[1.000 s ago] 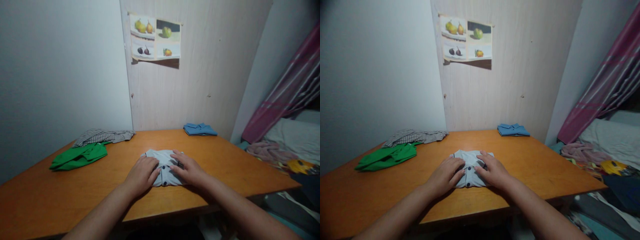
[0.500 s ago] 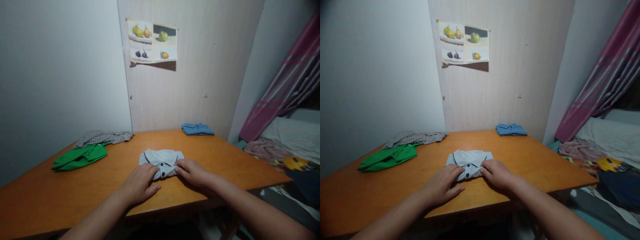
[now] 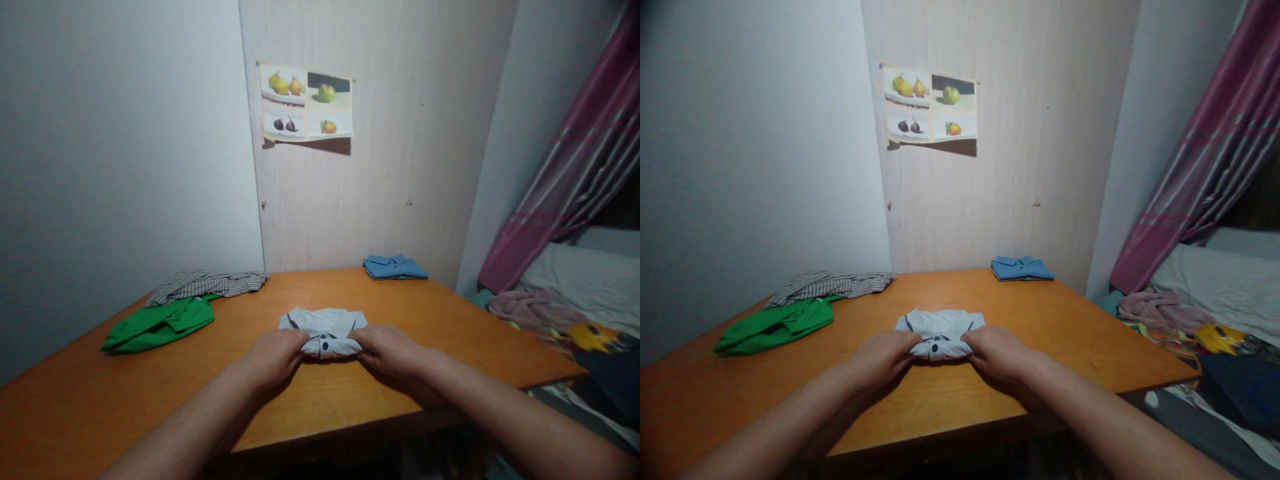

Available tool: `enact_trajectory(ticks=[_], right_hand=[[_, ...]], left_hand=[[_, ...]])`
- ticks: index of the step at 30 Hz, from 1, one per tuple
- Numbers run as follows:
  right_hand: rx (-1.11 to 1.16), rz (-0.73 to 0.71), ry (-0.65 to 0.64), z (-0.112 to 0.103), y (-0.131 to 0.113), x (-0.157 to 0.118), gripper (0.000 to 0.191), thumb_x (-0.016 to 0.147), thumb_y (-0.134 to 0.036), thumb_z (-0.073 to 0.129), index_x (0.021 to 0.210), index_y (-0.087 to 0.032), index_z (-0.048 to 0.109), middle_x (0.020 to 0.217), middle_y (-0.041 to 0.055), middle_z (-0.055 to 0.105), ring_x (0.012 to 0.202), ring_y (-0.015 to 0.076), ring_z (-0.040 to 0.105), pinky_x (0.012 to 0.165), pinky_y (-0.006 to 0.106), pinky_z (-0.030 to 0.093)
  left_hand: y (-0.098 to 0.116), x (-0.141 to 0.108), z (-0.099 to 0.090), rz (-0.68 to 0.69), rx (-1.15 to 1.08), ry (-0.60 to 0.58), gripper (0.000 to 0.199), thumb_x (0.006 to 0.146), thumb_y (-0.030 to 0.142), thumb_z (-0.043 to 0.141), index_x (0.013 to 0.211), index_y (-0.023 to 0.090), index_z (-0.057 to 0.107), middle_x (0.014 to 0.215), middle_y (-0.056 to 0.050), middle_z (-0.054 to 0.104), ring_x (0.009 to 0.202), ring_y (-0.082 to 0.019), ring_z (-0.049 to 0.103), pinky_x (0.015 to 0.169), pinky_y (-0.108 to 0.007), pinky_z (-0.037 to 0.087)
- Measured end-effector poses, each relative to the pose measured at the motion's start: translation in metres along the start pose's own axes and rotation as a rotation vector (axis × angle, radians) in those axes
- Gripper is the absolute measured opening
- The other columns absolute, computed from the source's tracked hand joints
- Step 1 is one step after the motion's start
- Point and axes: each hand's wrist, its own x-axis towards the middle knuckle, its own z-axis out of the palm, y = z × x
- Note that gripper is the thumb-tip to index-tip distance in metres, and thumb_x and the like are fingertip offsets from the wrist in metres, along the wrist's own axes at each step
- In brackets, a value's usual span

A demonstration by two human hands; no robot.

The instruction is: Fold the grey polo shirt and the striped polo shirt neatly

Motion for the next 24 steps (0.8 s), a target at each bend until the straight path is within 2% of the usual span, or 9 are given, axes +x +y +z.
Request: enact_trajectory(ticks=[3, 7, 11, 15, 18, 20, 24], right_hand=[[0.015, -0.007, -0.011, -0.001, 0.003, -0.001, 0.015, 0.089, -0.023, 0.054, 0.091, -0.022, 0.069, 0.089, 0.0050, 0.073, 0.079, 0.0199, 0.065, 0.067, 0.026, 0.040], [-0.001, -0.034, -0.013, -0.001, 0.001, -0.006, 0.020, 0.090, -0.020, 0.050, 0.093, -0.023, 0.069, 0.091, 0.0055, 0.075, 0.080, 0.0211, 0.067, 0.069, 0.027, 0.042], [0.021, -0.045, 0.016, 0.009, -0.003, -0.015, 0.028, 0.092, -0.018, 0.048, 0.109, -0.024, 0.069, 0.107, 0.0084, 0.075, 0.097, 0.0233, 0.069, 0.084, 0.031, 0.048], [-0.013, -0.074, 0.023, 0.015, -0.007, -0.021, 0.038, 0.093, -0.019, 0.045, 0.126, -0.020, 0.065, 0.131, 0.0145, 0.067, 0.120, 0.0271, 0.063, 0.102, 0.041, 0.045], [-0.040, -0.024, -0.002, 0.009, -0.013, -0.025, 0.045, 0.093, -0.029, 0.052, 0.135, -0.016, 0.061, 0.138, 0.0189, 0.061, 0.127, 0.0327, 0.058, 0.109, 0.050, 0.040], [-0.032, 0.010, -0.011, 0.004, -0.020, -0.027, 0.057, 0.091, -0.040, 0.058, 0.142, -0.014, 0.056, 0.145, 0.0211, 0.054, 0.134, 0.0359, 0.051, 0.115, 0.054, 0.034], [0.089, -0.035, -0.048, 0.004, -0.037, -0.031, 0.078, 0.092, -0.057, 0.055, 0.155, -0.015, 0.038, 0.161, 0.0177, 0.030, 0.149, 0.0326, 0.028, 0.123, 0.050, 0.020]], left_hand=[[-0.005, -0.008, 0.001, 0.022, -0.032, -0.003, 0.020, 0.087, 0.025, 0.052, 0.094, 0.027, 0.070, 0.097, -0.006, 0.074, 0.090, -0.025, 0.067, 0.078, -0.031, 0.047], [-0.007, -0.018, 0.002, 0.033, -0.119, 0.021, 0.024, 0.090, 0.029, 0.052, 0.103, 0.031, 0.072, 0.110, -0.004, 0.075, 0.100, -0.025, 0.068, 0.089, -0.032, 0.048], [-0.008, -0.022, 0.008, 0.050, -0.089, 0.027, 0.033, 0.097, 0.029, 0.045, 0.120, 0.030, 0.068, 0.124, -0.005, 0.071, 0.111, -0.024, 0.066, 0.099, -0.035, 0.047], [-0.008, -0.026, 0.011, 0.086, 0.031, -0.021, 0.043, 0.098, 0.022, 0.040, 0.137, 0.028, 0.058, 0.141, -0.008, 0.061, 0.126, -0.025, 0.060, 0.109, -0.040, 0.043], [0.000, -0.034, 0.007, 0.086, 0.118, -0.047, 0.049, 0.096, 0.021, 0.041, 0.144, 0.024, 0.052, 0.149, -0.011, 0.054, 0.136, -0.026, 0.052, 0.116, -0.046, 0.035], [0.010, -0.039, 0.003, 0.086, 0.145, -0.046, 0.053, 0.095, 0.025, 0.044, 0.148, 0.022, 0.047, 0.153, -0.011, 0.049, 0.141, -0.028, 0.045, 0.119, -0.047, 0.030], [0.029, -0.048, 0.002, 0.111, 0.116, -0.096, 0.068, 0.094, 0.045, 0.050, 0.156, 0.023, 0.034, 0.163, -0.010, 0.031, 0.150, -0.029, 0.030, 0.123, -0.046, 0.024]])
